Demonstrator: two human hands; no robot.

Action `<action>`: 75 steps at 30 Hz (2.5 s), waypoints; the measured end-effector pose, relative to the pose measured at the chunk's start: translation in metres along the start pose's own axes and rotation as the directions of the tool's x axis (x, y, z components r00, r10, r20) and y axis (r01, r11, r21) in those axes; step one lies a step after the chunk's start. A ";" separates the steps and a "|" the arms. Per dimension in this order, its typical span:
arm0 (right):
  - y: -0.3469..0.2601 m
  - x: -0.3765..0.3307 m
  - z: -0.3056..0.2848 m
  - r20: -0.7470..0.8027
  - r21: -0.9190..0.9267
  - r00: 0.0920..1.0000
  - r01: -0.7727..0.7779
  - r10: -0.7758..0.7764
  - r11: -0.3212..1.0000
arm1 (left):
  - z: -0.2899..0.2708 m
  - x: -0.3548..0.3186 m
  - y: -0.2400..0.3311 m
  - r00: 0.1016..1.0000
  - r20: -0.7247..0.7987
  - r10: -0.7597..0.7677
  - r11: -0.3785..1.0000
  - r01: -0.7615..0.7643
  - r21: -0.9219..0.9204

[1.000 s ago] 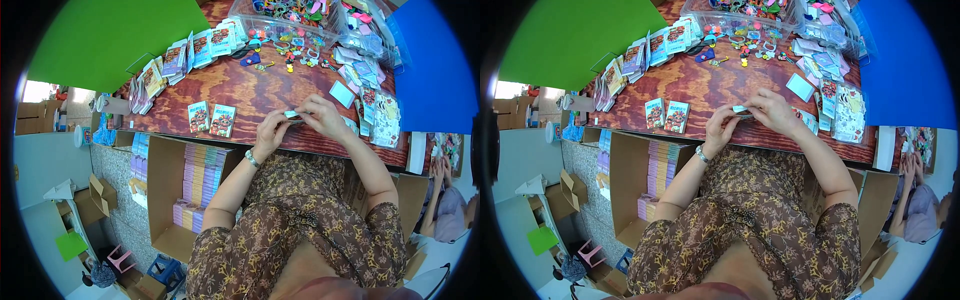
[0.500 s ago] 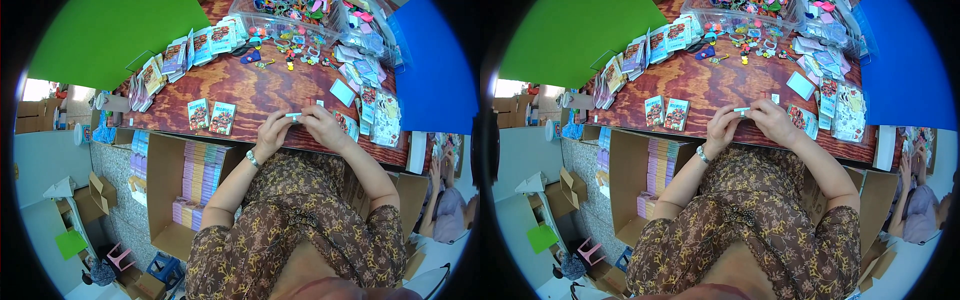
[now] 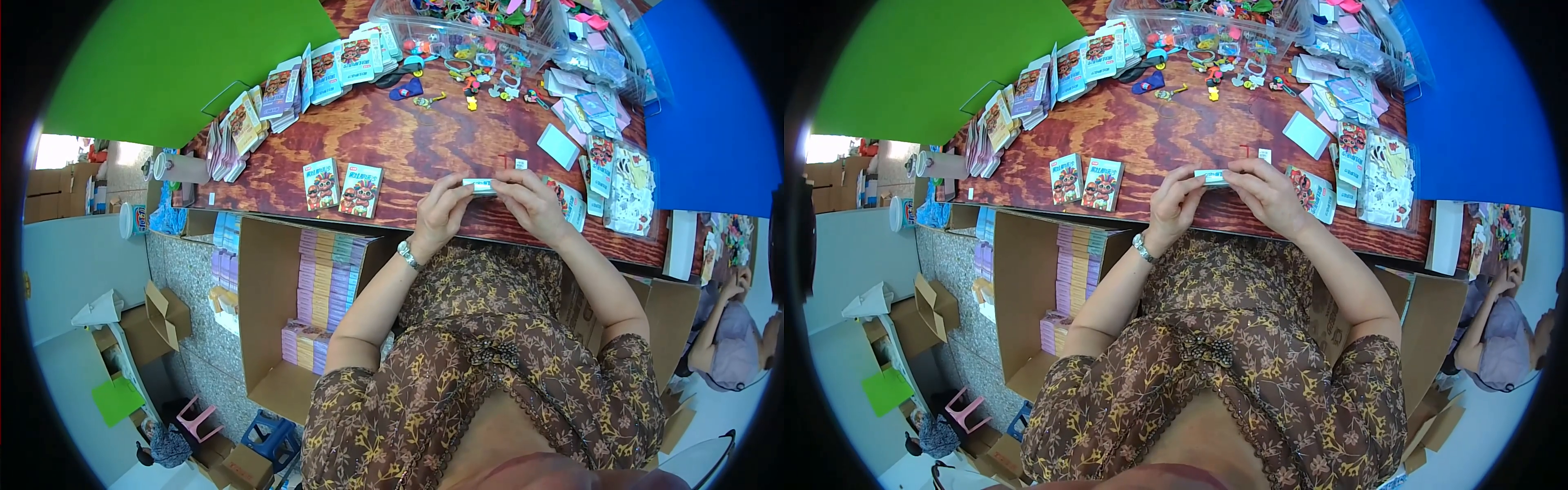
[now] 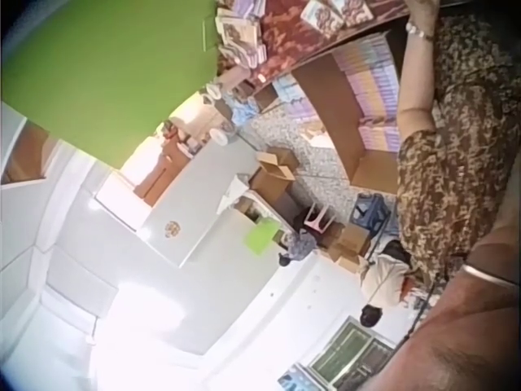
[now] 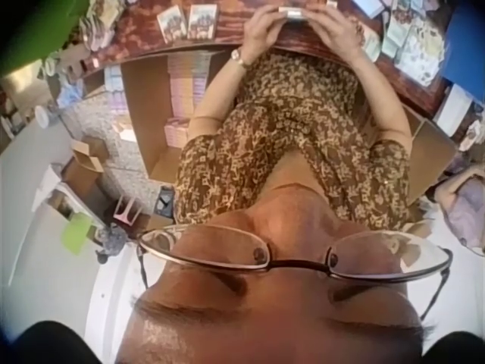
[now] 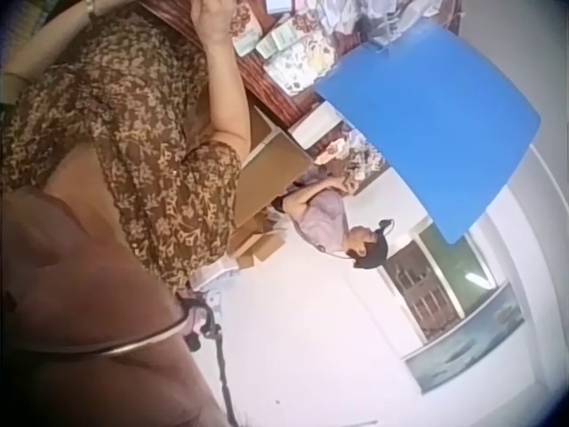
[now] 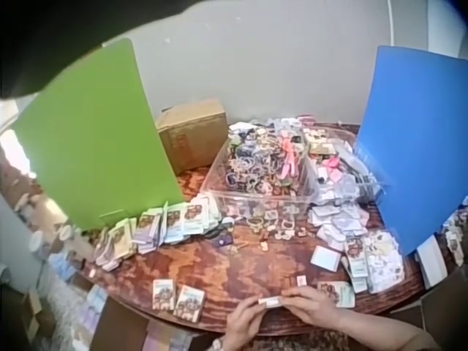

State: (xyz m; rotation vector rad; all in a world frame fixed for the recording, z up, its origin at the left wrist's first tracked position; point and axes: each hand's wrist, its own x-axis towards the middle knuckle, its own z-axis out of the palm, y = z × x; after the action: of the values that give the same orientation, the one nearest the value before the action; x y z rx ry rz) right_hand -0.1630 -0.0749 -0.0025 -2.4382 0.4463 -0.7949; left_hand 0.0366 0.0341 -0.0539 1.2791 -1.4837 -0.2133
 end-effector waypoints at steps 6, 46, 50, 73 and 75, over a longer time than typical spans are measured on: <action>-0.002 0.004 -0.004 0.050 0.075 0.997 -0.061 0.057 0.995 | 0.001 -0.001 -0.001 1.000 0.001 -0.023 1.000 0.023 -0.011; -0.010 0.062 0.085 0.212 0.303 0.893 -0.446 0.397 0.842 | -0.075 0.006 -0.019 0.910 -0.032 -0.414 0.899 0.414 0.143; -0.003 0.062 0.124 0.141 0.124 0.965 -0.240 0.223 0.963 | -0.087 0.011 -0.011 0.963 -0.097 -0.251 0.879 0.269 0.393; 0.021 0.000 -0.024 0.486 0.790 0.659 -0.612 0.574 0.033 | -0.003 0.035 0.032 0.907 0.408 0.103 0.994 -0.085 -0.062; 0.025 -0.004 -0.014 0.588 0.750 0.597 -0.655 0.545 -0.091 | 0.004 0.037 0.035 0.900 0.413 0.140 0.990 -0.130 -0.052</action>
State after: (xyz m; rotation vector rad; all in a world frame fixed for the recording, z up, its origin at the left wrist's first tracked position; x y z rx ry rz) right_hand -0.1782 -0.0979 -0.0093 -0.8230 0.6916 -0.2828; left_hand 0.0201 0.0173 -0.0086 1.1493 -1.9214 -0.4318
